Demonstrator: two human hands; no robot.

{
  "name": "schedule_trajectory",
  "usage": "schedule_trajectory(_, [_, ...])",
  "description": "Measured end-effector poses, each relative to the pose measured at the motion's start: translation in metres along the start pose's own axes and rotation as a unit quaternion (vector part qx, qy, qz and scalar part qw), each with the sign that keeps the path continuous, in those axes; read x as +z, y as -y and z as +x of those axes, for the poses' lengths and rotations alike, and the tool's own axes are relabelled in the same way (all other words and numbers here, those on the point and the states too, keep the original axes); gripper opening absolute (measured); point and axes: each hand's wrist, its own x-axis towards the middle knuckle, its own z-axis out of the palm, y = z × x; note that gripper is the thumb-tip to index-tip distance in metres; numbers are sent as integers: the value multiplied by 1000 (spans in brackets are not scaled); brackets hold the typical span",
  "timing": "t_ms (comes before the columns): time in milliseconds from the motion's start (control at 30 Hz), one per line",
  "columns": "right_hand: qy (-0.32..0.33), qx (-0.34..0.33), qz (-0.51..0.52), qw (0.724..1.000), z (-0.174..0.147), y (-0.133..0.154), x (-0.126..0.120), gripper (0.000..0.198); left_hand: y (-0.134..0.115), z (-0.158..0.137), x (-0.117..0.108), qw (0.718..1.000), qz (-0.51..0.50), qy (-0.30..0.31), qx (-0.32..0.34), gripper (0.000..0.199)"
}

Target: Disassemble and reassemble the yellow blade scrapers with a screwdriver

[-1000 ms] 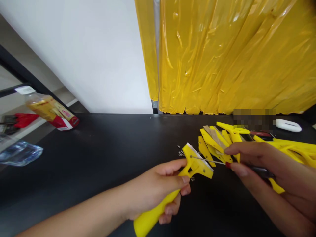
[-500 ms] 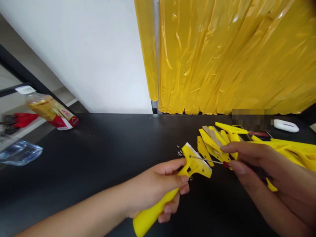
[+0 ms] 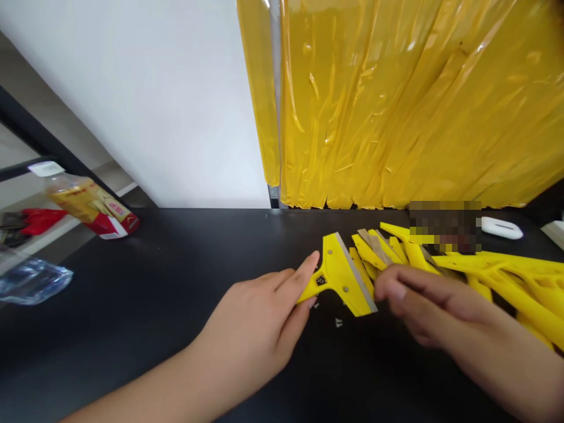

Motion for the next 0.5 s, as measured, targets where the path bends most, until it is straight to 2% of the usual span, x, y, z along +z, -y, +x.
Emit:
schedule_trajectory(67, [78,50,26,995,4,-1,7,51,2,-3,5,997,72,3,10,56])
schedule_trajectory(200, [105,73,53,990,6,-3,13,52,3,-4,11,990,140,25,21,54])
schedule_trajectory(400, [121,108,173,972,7,-3,15,52,2,-3,9,993,110,31,15,50])
schedule_trajectory(500, [107,101,184,972,10,-4,14,49,5,-3,10,997,73,25,20,48])
